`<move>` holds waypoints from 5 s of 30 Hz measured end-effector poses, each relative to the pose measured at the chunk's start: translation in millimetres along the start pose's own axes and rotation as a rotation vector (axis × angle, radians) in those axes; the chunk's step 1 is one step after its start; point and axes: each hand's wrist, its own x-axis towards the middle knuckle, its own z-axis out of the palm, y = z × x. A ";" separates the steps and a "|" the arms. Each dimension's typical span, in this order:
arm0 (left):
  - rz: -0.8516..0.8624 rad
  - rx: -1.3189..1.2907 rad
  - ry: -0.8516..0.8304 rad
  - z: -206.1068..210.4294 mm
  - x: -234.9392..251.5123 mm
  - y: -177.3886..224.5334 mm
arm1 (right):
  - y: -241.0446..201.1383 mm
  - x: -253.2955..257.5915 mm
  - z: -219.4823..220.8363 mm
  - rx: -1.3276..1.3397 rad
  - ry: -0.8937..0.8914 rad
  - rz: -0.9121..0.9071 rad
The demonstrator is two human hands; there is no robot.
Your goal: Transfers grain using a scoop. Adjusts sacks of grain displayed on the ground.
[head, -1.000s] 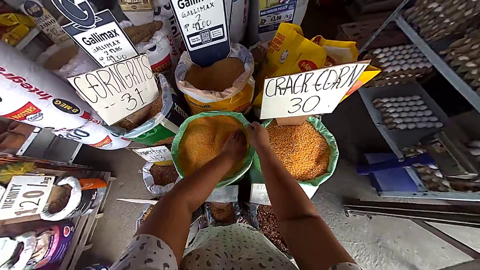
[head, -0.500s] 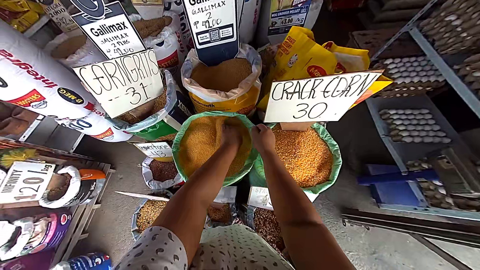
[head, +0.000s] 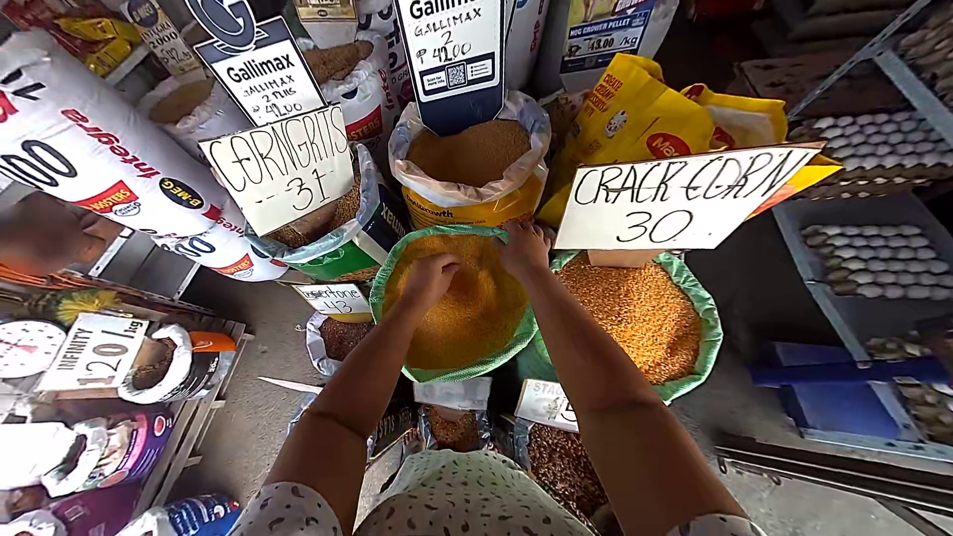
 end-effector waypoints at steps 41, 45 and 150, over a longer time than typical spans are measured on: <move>-0.181 0.062 -0.172 -29.9 97.5 -96.3 | -3.7 52.8 27.8 0.166 -0.013 0.177; -0.302 -0.040 -0.320 -35.5 125.4 -111.6 | 22.0 81.9 26.6 0.390 -0.186 0.255; -0.910 -1.582 0.173 -12.6 -141.3 -146.0 | -113.8 -246.9 216.5 2.086 0.688 0.878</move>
